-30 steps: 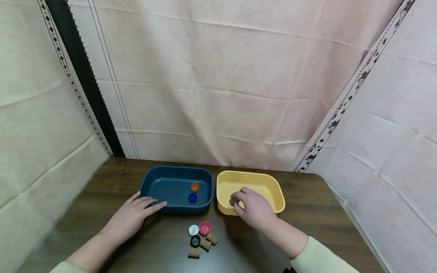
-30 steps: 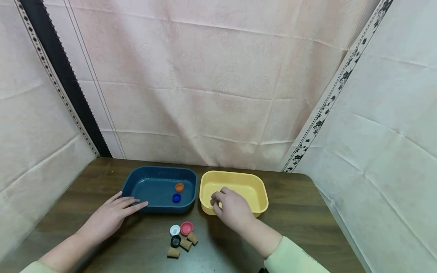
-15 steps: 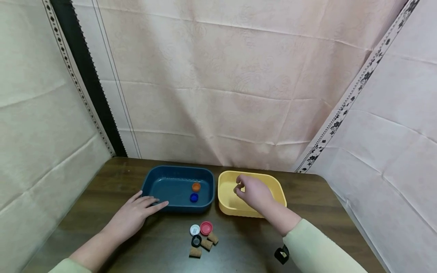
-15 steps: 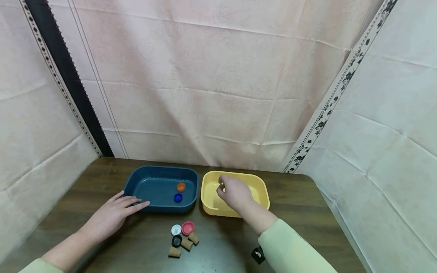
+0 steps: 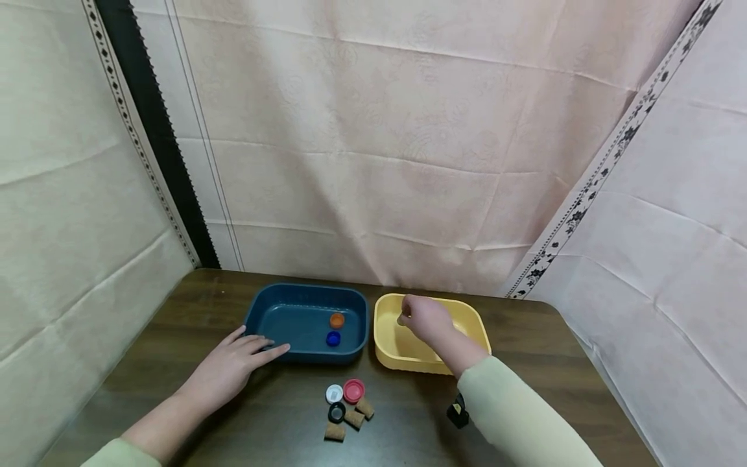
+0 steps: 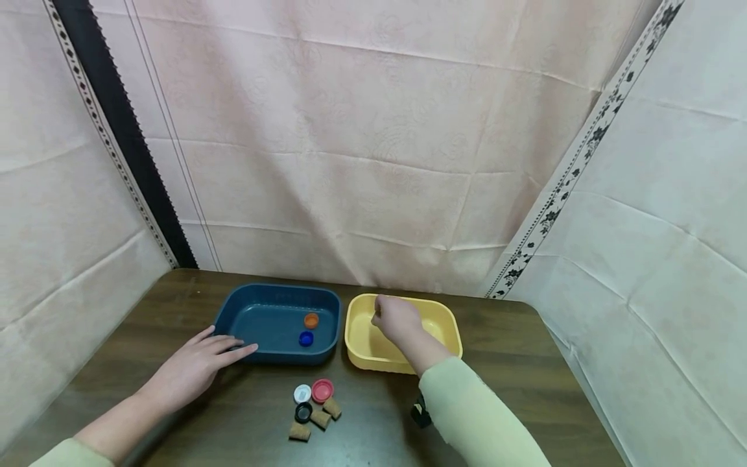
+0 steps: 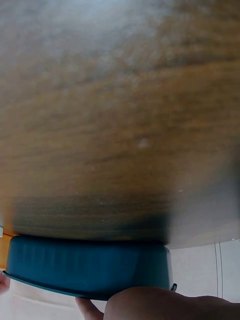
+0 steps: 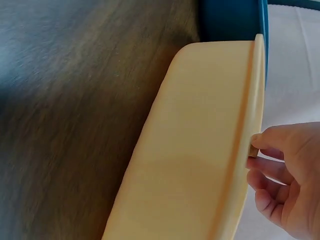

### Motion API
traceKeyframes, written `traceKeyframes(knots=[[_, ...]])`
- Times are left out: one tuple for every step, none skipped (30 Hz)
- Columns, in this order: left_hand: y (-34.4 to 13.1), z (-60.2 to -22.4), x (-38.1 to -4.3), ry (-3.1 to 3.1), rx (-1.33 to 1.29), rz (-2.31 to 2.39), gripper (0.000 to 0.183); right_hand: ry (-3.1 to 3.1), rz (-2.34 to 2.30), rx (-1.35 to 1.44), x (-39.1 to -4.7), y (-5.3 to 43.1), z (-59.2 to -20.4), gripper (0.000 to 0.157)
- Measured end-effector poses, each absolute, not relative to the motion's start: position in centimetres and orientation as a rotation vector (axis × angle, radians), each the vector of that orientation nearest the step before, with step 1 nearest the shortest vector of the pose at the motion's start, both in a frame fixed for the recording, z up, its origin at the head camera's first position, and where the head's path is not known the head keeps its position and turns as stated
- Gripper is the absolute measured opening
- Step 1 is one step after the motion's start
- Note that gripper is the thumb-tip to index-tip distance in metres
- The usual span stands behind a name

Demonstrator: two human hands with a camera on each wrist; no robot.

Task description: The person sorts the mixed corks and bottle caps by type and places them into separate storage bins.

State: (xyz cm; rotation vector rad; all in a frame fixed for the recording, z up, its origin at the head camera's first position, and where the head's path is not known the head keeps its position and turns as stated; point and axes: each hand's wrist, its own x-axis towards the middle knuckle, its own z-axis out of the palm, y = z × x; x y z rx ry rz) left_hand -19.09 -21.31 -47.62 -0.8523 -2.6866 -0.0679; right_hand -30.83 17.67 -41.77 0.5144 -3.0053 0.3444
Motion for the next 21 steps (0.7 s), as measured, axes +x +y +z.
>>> traceKeyframes(knots=[[-21.3, -47.6, -19.1, -2.689, -0.850, -0.071, 0.081, -3.012, 0.359, 0.508, -31.1, 17.6, -42.0, 0.014], [-21.3, -47.6, -19.0, -2.690, -0.848, -0.073, 0.081, -3.019, 0.369, 0.498, -31.2, 17.5, -42.1, 0.014], [-21.3, -47.6, -19.0, -2.691, -0.847, -0.075, 0.081, -3.029, 0.381, 0.487, -31.5, 17.4, -42.2, 0.015], [-21.3, -47.6, -19.0, -2.692, -0.846, -0.074, 0.080, -3.034, 0.391, 0.477, -31.7, 17.3, -42.3, 0.015], [-21.3, -47.6, -19.0, -2.693, -0.844, -0.073, 0.080, -3.041, 0.401, 0.462, -31.8, 17.2, -42.4, 0.015], [-21.3, -47.6, -19.0, -2.693, -0.842, -0.070, 0.080, -3.046, 0.406, 0.452, -32.1, 17.1, -42.5, 0.015], [-21.3, -47.6, -19.0, -2.692, -0.843, -0.067, 0.080, -3.051, 0.404, 0.441, -32.3, 17.0, -42.6, 0.015], [-21.3, -47.6, -19.0, -2.691, -0.844, -0.065, 0.080, -3.059, 0.399, 0.431, -32.5, 16.9, -42.8, 0.015], [-21.3, -47.6, -19.1, -2.690, -0.845, -0.062, 0.079, -3.068, 0.393, 0.422, -32.7, 16.9, -42.9, 0.014], [-21.3, -47.6, -19.1, -2.690, -0.845, -0.060, 0.080, -3.076, 0.390, 0.413, -32.9, 16.8, -43.0, 0.014], [-21.3, -47.6, -19.1, -2.690, -0.845, -0.061, 0.080, -3.087, 0.386, 0.403, -33.1, 16.8, -43.1, 0.014], [-21.3, -47.6, -19.1, -2.691, -0.846, -0.060, 0.080, -3.098, 0.376, 0.396, -33.2, 16.7, -43.3, 0.013], [-21.3, -47.6, -19.1, -2.692, -0.847, -0.061, 0.080, -3.107, 0.368, 0.387, -33.4, 16.7, -43.4, 0.013], [-21.3, -47.6, -19.1, -2.692, -0.846, -0.062, 0.080, -3.113, 0.360, 0.383, -33.5, 16.7, -43.6, 0.013], [-21.3, -47.6, -19.1, -2.693, -0.846, -0.060, 0.079, -3.117, 0.353, 0.378, -33.6, 16.6, -43.7, 0.013], [-21.3, -47.6, -19.1, -2.693, -0.846, -0.062, 0.080, -3.118, 0.351, 0.376, -33.7, 16.6, -43.8, 0.013], [-21.3, -47.6, -19.2, -2.693, -0.846, -0.061, 0.079, -3.118, 0.340, 0.376, -33.7, 16.5, -43.9, 0.013], [-21.3, -47.6, -19.2, -2.692, -0.845, -0.061, 0.079, -3.117, 0.328, 0.377, -33.7, 16.4, -44.0, 0.012], [-21.3, -47.7, -19.1, -2.691, -0.845, -0.060, 0.079, -3.115, 0.320, 0.376, -33.7, 16.4, -44.0, 0.012], [-21.3, -47.7, -19.1, -2.691, -0.844, -0.059, 0.079, -3.113, 0.305, 0.379, -33.7, 16.4, -44.1, 0.012], [-21.3, -47.7, -19.1, -2.692, -0.844, -0.058, 0.079, -3.116, 0.299, 0.374, -33.6, 16.3, -44.2, 0.011]])
